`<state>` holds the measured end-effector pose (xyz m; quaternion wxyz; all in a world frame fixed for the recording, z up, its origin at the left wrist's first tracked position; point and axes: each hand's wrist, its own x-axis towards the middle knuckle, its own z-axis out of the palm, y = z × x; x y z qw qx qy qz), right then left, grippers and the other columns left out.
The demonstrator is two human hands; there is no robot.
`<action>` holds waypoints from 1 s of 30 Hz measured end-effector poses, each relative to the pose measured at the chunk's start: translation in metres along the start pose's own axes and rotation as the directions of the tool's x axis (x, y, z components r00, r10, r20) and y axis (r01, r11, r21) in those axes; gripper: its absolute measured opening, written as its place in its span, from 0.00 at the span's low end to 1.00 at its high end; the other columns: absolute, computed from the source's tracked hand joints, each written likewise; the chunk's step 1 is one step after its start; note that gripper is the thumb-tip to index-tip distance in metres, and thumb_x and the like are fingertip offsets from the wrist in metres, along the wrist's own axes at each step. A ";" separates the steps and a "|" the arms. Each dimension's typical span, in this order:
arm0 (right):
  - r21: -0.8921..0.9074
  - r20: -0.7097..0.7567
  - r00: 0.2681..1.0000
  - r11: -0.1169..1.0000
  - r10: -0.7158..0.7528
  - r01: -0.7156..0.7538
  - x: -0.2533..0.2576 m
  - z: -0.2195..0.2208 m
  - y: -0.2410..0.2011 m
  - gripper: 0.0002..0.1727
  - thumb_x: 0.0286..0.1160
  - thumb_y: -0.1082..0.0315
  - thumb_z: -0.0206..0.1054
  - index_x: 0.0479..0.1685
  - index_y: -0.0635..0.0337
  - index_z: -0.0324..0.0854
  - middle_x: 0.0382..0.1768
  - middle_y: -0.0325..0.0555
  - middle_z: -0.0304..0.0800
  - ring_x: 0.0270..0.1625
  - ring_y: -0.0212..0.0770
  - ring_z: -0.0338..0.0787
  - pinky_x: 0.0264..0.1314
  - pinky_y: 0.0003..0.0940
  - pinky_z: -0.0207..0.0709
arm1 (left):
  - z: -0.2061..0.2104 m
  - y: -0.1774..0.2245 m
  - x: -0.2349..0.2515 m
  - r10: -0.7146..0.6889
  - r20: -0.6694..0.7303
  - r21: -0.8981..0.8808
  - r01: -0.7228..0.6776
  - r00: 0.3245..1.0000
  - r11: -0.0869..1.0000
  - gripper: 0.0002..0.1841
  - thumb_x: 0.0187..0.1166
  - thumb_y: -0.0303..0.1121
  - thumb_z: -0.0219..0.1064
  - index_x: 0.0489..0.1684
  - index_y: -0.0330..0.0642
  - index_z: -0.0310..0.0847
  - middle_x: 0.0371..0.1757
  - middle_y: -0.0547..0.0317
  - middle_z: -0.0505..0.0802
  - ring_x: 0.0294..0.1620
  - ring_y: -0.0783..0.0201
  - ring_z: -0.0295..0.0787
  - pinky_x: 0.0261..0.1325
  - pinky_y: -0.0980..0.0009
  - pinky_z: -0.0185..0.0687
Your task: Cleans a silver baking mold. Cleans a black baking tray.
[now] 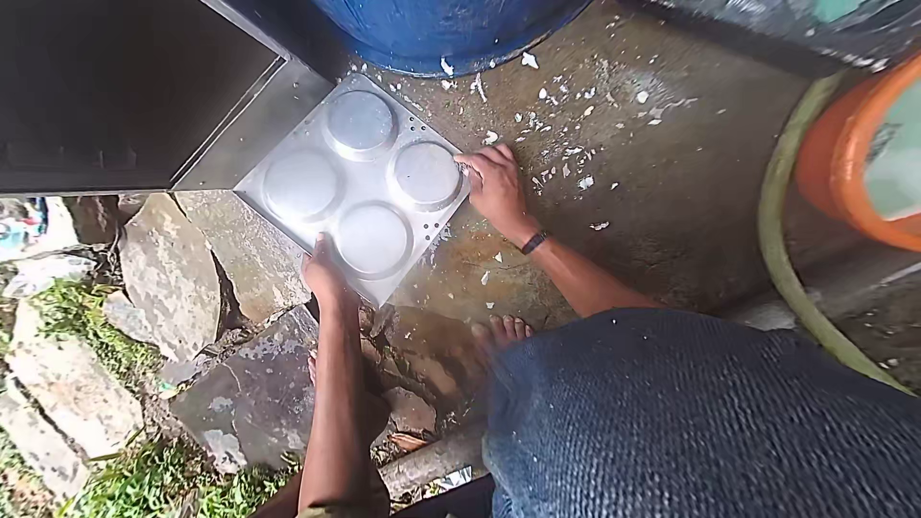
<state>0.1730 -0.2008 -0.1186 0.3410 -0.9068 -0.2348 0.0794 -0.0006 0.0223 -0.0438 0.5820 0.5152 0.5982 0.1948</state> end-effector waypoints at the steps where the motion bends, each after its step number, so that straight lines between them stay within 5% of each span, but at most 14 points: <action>1: 0.015 -0.011 1.000 1.000 0.013 -0.012 -0.013 -0.002 -0.001 0.16 0.80 0.73 0.61 0.59 0.52 0.92 0.54 0.48 0.93 0.66 0.53 0.86 0.73 0.48 0.77 | 0.000 0.000 0.000 -0.001 0.000 0.007 0.001 1.000 1.000 0.14 0.90 0.38 0.59 0.57 0.36 0.79 0.45 0.51 0.93 0.46 0.63 0.93 0.52 0.62 0.90; 5: 0.083 0.009 1.000 0.997 0.007 -0.008 -0.045 -0.006 -0.017 0.17 0.80 0.73 0.61 0.58 0.51 0.92 0.56 0.46 0.93 0.65 0.51 0.86 0.72 0.47 0.77 | 0.000 0.003 0.000 0.012 0.006 -0.003 -0.012 1.000 1.000 0.13 0.90 0.37 0.58 0.57 0.35 0.78 0.44 0.51 0.92 0.44 0.63 0.93 0.51 0.61 0.90; 10: 0.186 0.010 0.968 0.952 -0.251 0.245 -0.072 0.008 -0.058 0.14 0.77 0.76 0.64 0.51 0.52 0.93 0.52 0.44 0.93 0.62 0.46 0.87 0.67 0.41 0.82 | 0.000 0.004 -0.003 0.025 0.023 -0.013 -0.025 0.999 1.000 0.13 0.90 0.37 0.58 0.57 0.35 0.79 0.44 0.52 0.92 0.44 0.63 0.93 0.50 0.62 0.90; 16: 0.289 0.025 0.935 0.898 -0.353 0.331 -0.061 0.032 -0.090 0.17 0.72 0.81 0.63 0.48 0.52 0.94 0.46 0.43 0.91 0.56 0.44 0.87 0.62 0.37 0.82 | -0.006 0.005 0.001 0.022 -0.011 0.001 -0.022 1.000 1.000 0.13 0.91 0.37 0.57 0.57 0.34 0.77 0.43 0.50 0.91 0.44 0.63 0.92 0.49 0.62 0.90; 22: 0.262 -0.071 0.934 0.897 -0.350 0.356 -0.026 0.033 -0.083 0.14 0.76 0.78 0.64 0.53 0.58 0.92 0.51 0.49 0.91 0.59 0.48 0.87 0.63 0.41 0.82 | 0.004 -0.005 -0.004 -0.023 -0.007 -0.064 0.022 1.000 0.998 0.14 0.92 0.37 0.56 0.58 0.34 0.78 0.43 0.48 0.91 0.43 0.60 0.92 0.49 0.60 0.91; 27: 0.263 -0.028 0.996 0.960 -0.090 0.094 0.043 0.034 -0.070 0.18 0.77 0.76 0.60 0.57 0.52 0.93 0.54 0.47 0.94 0.62 0.48 0.90 0.70 0.46 0.81 | 0.004 -0.013 -0.002 -0.019 0.007 -0.069 0.020 1.000 0.997 0.15 0.91 0.37 0.57 0.59 0.33 0.77 0.44 0.47 0.92 0.45 0.59 0.93 0.49 0.58 0.91; 30: 0.113 0.038 0.991 0.986 -0.131 0.126 0.083 0.046 -0.048 0.18 0.78 0.75 0.60 0.57 0.50 0.92 0.55 0.47 0.93 0.65 0.50 0.87 0.73 0.46 0.78 | 0.002 -0.013 -0.002 -0.002 0.006 -0.065 0.002 1.000 0.998 0.14 0.91 0.37 0.58 0.58 0.33 0.78 0.42 0.48 0.92 0.43 0.60 0.94 0.48 0.59 0.92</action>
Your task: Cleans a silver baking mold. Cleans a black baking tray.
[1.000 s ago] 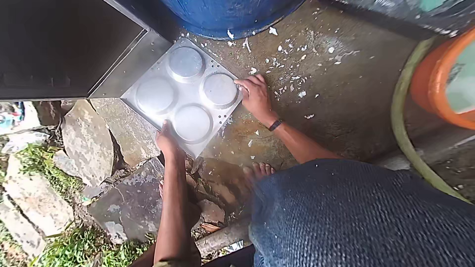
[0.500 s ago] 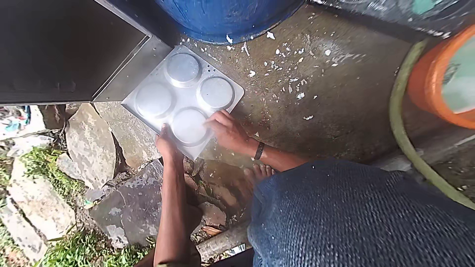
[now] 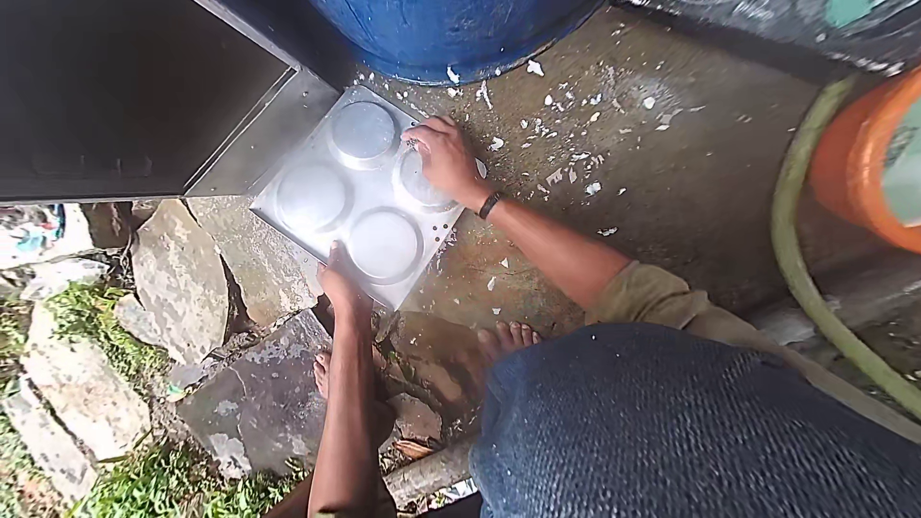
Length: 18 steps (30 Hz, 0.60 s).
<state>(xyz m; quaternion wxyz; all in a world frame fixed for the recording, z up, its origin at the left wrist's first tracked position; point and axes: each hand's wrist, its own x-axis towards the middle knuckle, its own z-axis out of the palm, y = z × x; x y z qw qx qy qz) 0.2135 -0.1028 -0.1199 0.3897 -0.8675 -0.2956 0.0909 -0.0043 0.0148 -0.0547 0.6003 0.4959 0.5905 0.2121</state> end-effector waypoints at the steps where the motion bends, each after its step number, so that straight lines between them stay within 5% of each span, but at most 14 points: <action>1: -0.032 0.051 0.999 0.999 -0.016 0.018 0.012 0.002 0.007 0.18 0.77 0.75 0.60 0.57 0.50 0.92 0.56 0.48 0.93 0.66 0.51 0.87 0.73 0.46 0.77 | 0.000 -0.001 0.000 -0.003 -0.003 -0.003 0.003 1.000 1.000 0.14 0.91 0.37 0.58 0.57 0.33 0.78 0.42 0.48 0.92 0.43 0.59 0.94 0.48 0.59 0.92; 6: 0.077 0.123 0.988 0.993 -0.093 0.084 0.040 0.000 0.038 0.17 0.78 0.74 0.61 0.59 0.52 0.92 0.60 0.47 0.93 0.69 0.47 0.88 0.80 0.46 0.73 | 0.002 0.002 -0.002 -0.019 -0.012 0.001 0.019 1.000 1.000 0.14 0.91 0.36 0.57 0.59 0.33 0.77 0.43 0.47 0.92 0.44 0.59 0.93 0.48 0.59 0.91; 14: -0.033 -0.049 0.999 0.999 -0.007 0.005 -0.067 -0.034 0.050 0.16 0.82 0.72 0.59 0.58 0.55 0.91 0.58 0.47 0.95 0.70 0.50 0.87 0.79 0.45 0.75 | -0.005 0.004 -0.001 0.014 -0.007 0.055 -0.014 1.000 0.998 0.13 0.90 0.38 0.59 0.57 0.36 0.78 0.41 0.51 0.92 0.41 0.63 0.93 0.46 0.62 0.91; 18: -0.081 -0.064 0.997 0.996 -0.040 0.035 -0.075 -0.034 0.050 0.16 0.81 0.74 0.60 0.56 0.53 0.92 0.56 0.45 0.95 0.67 0.49 0.88 0.76 0.44 0.77 | -0.012 0.009 0.010 0.017 0.052 0.072 -0.021 0.999 0.997 0.14 0.89 0.37 0.60 0.60 0.35 0.78 0.43 0.50 0.93 0.43 0.62 0.94 0.48 0.61 0.92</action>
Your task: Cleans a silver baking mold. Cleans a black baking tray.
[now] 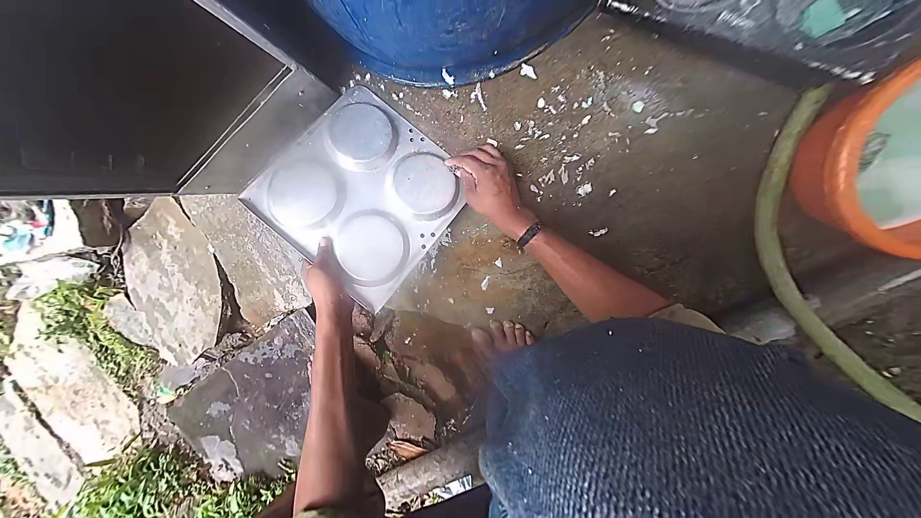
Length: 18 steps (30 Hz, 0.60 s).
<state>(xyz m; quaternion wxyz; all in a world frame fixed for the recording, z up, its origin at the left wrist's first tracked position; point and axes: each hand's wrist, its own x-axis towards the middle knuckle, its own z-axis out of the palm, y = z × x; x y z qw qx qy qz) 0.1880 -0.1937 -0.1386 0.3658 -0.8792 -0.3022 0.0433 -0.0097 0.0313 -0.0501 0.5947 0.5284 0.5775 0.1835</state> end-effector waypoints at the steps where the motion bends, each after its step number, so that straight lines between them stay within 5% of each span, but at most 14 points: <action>1: -0.007 0.009 1.000 1.000 -0.007 0.007 0.008 0.004 -0.002 0.16 0.81 0.74 0.60 0.56 0.53 0.92 0.55 0.46 0.95 0.67 0.50 0.88 0.75 0.44 0.77 | -0.002 0.001 0.001 0.002 0.009 0.011 -0.003 1.000 1.000 0.14 0.89 0.37 0.61 0.60 0.34 0.78 0.42 0.50 0.94 0.42 0.62 0.94 0.47 0.61 0.93; 10: -0.035 0.001 0.995 0.994 -0.101 0.101 0.095 0.045 -0.006 0.15 0.78 0.74 0.61 0.55 0.54 0.91 0.55 0.49 0.94 0.69 0.53 0.87 0.76 0.45 0.76 | -0.006 -0.009 -0.007 -0.007 0.066 0.087 0.001 0.998 0.996 0.10 0.86 0.32 0.64 0.54 0.34 0.80 0.37 0.53 0.94 0.37 0.64 0.94 0.44 0.64 0.93; 18: 0.026 0.019 0.996 0.995 0.091 -0.092 -0.008 0.004 -0.020 0.15 0.82 0.73 0.60 0.58 0.55 0.91 0.58 0.50 0.94 0.67 0.52 0.88 0.76 0.48 0.77 | -0.011 -0.010 0.002 0.096 0.103 0.084 -0.104 0.990 0.991 0.09 0.88 0.31 0.60 0.51 0.34 0.82 0.36 0.56 0.94 0.37 0.68 0.93 0.45 0.67 0.92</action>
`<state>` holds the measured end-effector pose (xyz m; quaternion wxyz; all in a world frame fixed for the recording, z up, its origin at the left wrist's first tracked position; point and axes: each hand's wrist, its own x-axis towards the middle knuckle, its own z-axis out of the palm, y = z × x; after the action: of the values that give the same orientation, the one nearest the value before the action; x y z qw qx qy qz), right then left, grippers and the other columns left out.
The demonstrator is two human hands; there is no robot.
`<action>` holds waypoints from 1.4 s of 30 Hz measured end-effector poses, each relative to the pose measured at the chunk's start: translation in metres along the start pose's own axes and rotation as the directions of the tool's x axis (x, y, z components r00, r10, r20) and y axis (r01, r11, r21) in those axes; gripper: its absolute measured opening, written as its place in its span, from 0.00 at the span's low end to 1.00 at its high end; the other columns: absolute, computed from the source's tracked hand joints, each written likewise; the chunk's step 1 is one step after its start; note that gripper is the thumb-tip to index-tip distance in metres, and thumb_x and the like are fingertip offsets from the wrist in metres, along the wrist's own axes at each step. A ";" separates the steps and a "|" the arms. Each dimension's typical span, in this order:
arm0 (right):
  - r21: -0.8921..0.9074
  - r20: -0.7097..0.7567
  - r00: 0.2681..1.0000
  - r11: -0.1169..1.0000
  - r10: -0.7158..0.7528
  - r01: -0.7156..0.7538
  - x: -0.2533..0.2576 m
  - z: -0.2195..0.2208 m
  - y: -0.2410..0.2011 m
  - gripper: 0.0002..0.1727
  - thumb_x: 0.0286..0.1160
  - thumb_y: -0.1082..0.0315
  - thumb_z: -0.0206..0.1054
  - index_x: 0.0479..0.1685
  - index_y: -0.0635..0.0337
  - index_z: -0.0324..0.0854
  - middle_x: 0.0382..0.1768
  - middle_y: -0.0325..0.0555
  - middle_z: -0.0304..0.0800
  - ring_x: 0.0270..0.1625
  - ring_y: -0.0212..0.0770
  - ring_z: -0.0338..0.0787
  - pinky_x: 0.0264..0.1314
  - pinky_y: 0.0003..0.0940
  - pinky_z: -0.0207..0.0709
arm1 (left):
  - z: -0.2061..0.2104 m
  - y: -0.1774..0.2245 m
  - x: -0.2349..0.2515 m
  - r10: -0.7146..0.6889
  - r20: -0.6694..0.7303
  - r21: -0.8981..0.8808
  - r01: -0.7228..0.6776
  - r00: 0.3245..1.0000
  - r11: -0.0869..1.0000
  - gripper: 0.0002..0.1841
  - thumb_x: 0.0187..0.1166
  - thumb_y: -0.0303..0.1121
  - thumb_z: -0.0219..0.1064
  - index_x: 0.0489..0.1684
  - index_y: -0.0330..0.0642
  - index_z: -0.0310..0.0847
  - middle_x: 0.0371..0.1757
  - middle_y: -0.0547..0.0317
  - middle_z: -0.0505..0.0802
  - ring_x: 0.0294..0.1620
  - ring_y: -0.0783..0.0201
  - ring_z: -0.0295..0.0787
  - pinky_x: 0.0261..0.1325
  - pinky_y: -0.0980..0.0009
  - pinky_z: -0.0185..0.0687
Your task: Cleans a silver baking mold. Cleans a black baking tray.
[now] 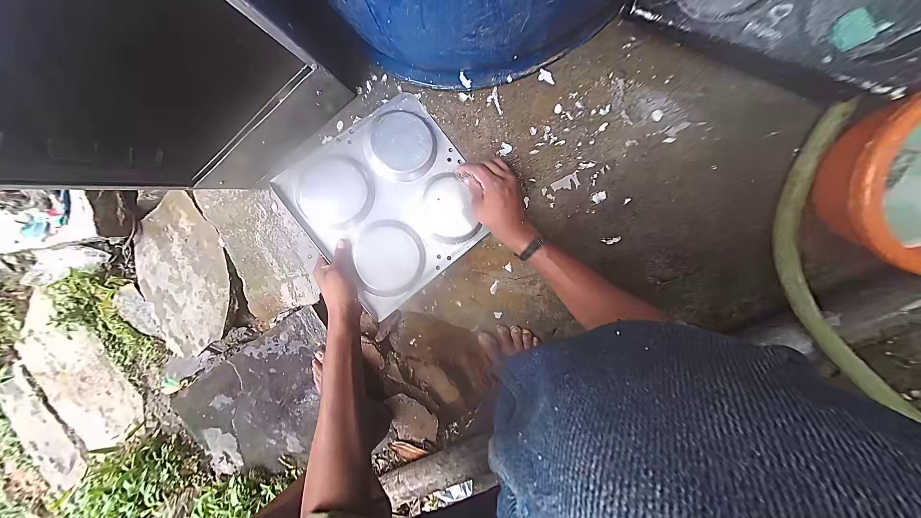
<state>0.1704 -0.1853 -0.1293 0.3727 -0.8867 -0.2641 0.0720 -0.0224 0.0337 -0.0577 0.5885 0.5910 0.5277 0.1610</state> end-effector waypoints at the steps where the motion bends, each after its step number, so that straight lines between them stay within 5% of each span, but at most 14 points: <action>1: 0.004 0.003 1.000 1.000 0.028 -0.028 -0.016 -0.007 0.002 0.16 0.83 0.73 0.59 0.59 0.56 0.90 0.59 0.50 0.93 0.68 0.51 0.87 0.76 0.49 0.77 | -0.001 0.001 0.002 0.025 0.020 0.005 -0.025 0.999 1.000 0.09 0.89 0.31 0.59 0.53 0.34 0.81 0.38 0.57 0.94 0.39 0.68 0.93 0.47 0.68 0.92; 5: 0.029 0.089 0.991 0.994 0.100 -0.103 -0.072 -0.027 -0.004 0.16 0.82 0.73 0.60 0.61 0.57 0.89 0.60 0.53 0.91 0.65 0.52 0.89 0.71 0.52 0.81 | -0.005 0.021 0.002 0.026 -0.044 0.085 -0.022 0.999 0.996 0.08 0.88 0.30 0.59 0.52 0.33 0.78 0.35 0.60 0.90 0.35 0.73 0.90 0.43 0.72 0.89; 8: 0.072 0.254 0.935 0.960 0.246 -0.272 -0.090 -0.058 -0.020 0.16 0.80 0.69 0.63 0.62 0.51 0.91 0.59 0.48 0.93 0.64 0.45 0.91 0.72 0.46 0.82 | 0.006 0.046 -0.006 0.032 0.018 0.126 -0.034 0.999 0.991 0.19 0.87 0.29 0.60 0.70 0.25 0.68 0.53 0.55 0.87 0.49 0.77 0.85 0.58 0.76 0.83; 10: 0.230 0.424 0.837 0.853 0.346 -0.469 -0.093 -0.069 -0.031 0.17 0.80 0.69 0.65 0.63 0.52 0.90 0.61 0.46 0.93 0.64 0.39 0.90 0.73 0.41 0.81 | 0.007 0.064 -0.013 0.131 0.106 0.139 -0.145 0.986 0.980 0.18 0.85 0.28 0.61 0.68 0.26 0.69 0.51 0.61 0.88 0.48 0.82 0.86 0.57 0.79 0.85; 13: 0.556 0.555 0.769 0.546 0.317 -0.626 -0.093 -0.068 -0.045 0.16 0.79 0.76 0.63 0.63 0.64 0.88 0.62 0.49 0.92 0.63 0.35 0.89 0.71 0.34 0.80 | 0.002 0.097 -0.028 0.263 0.250 0.240 -0.323 0.932 0.916 0.20 0.82 0.32 0.64 0.66 0.28 0.73 0.48 0.64 0.90 0.44 0.86 0.87 0.52 0.82 0.85; 16: 0.720 0.571 0.762 0.259 0.307 -0.644 -0.085 -0.079 -0.055 0.18 0.82 0.79 0.58 0.67 0.70 0.82 0.63 0.53 0.90 0.63 0.39 0.89 0.70 0.36 0.82 | 0.002 0.124 -0.046 0.411 0.429 0.353 -0.568 0.805 0.744 0.24 0.80 0.41 0.66 0.63 0.27 0.78 0.42 0.65 0.93 0.39 0.92 0.85 0.47 0.88 0.84; 20: 0.758 0.584 0.708 0.047 0.397 -0.651 -0.072 -0.115 -0.053 0.20 0.85 0.77 0.50 0.72 0.66 0.79 0.60 0.51 0.90 0.57 0.40 0.91 0.61 0.39 0.86 | 0.015 0.145 -0.070 0.561 0.612 0.399 -0.830 0.557 0.389 0.27 0.84 0.54 0.58 0.40 0.34 0.84 0.15 0.61 0.78 0.15 0.75 0.69 0.20 0.70 0.65; 26: 0.798 0.583 0.602 -0.248 0.545 -0.548 -0.090 -0.150 -0.022 0.23 0.93 0.62 0.40 0.62 0.63 0.80 0.44 0.50 0.93 0.39 0.40 0.93 0.36 0.34 0.88 | 0.055 0.161 -0.100 0.614 0.738 0.252 -0.959 0.279 0.132 0.20 0.84 0.45 0.55 0.44 0.40 0.89 0.19 0.54 0.86 0.15 0.58 0.80 0.18 0.60 0.68; 30: 0.803 0.559 0.546 -0.244 0.624 -0.543 -0.096 -0.181 -0.039 0.33 0.97 0.51 0.30 0.58 0.61 0.81 0.39 0.47 0.93 0.35 0.37 0.93 0.32 0.30 0.88 | 0.089 0.180 -0.112 0.571 0.819 0.109 -0.992 0.058 -0.056 0.14 0.78 0.32 0.53 0.42 0.44 0.89 0.24 0.56 0.89 0.21 0.53 0.86 0.17 0.58 0.72; 32: 0.851 0.447 0.475 -0.197 0.757 -0.487 -0.099 -0.196 -0.059 0.28 0.97 0.55 0.29 0.50 0.56 0.78 0.32 0.40 0.91 0.30 0.31 0.91 0.29 0.27 0.86 | 0.104 0.187 -0.123 0.525 0.850 0.038 -0.988 -0.047 -0.151 0.12 0.78 0.27 0.54 0.42 0.46 0.87 0.27 0.57 0.89 0.26 0.52 0.86 0.20 0.59 0.72; 34: 0.879 0.392 0.437 -0.190 0.810 -0.437 -0.103 -0.202 -0.058 0.25 0.97 0.54 0.32 0.54 0.54 0.76 0.34 0.40 0.89 0.35 0.32 0.90 0.34 0.30 0.87 | 0.116 0.186 -0.126 0.498 0.860 -0.002 -0.977 -0.112 -0.215 0.11 0.78 0.25 0.56 0.42 0.47 0.86 0.28 0.57 0.87 0.27 0.52 0.86 0.21 0.60 0.71; 37: 0.893 0.380 0.470 -0.184 0.797 -0.410 -0.102 -0.204 -0.037 0.22 0.97 0.57 0.37 0.54 0.56 0.77 0.35 0.45 0.90 0.35 0.36 0.91 0.33 0.33 0.88 | 0.128 0.176 -0.116 0.489 0.862 -0.029 -0.976 -0.135 -0.217 0.12 0.78 0.24 0.57 0.44 0.48 0.88 0.30 0.55 0.89 0.30 0.50 0.88 0.23 0.58 0.75; 40: 0.855 0.290 0.535 0.036 0.793 -0.517 -0.104 -0.230 -0.028 0.13 0.94 0.67 0.46 0.56 0.55 0.78 0.38 0.38 0.90 0.39 0.29 0.91 0.40 0.26 0.88 | 0.128 0.168 -0.114 0.479 0.869 -0.031 -0.980 -0.125 -0.198 0.13 0.77 0.25 0.57 0.46 0.48 0.88 0.31 0.55 0.90 0.32 0.50 0.89 0.24 0.58 0.76; 42: 0.816 0.220 0.553 0.160 0.803 -0.556 -0.098 -0.247 0.006 0.15 0.91 0.64 0.53 0.60 0.60 0.82 0.43 0.43 0.94 0.43 0.33 0.93 0.45 0.31 0.89 | 0.124 0.163 -0.118 0.477 0.872 -0.025 -0.983 -0.111 -0.182 0.13 0.76 0.27 0.58 0.47 0.49 0.89 0.32 0.55 0.90 0.32 0.50 0.89 0.24 0.58 0.77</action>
<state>0.1699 -0.3940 0.0356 0.6929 -0.6213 0.2870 0.2267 0.1027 -0.0862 0.1029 0.1638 0.9533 -0.2394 0.0837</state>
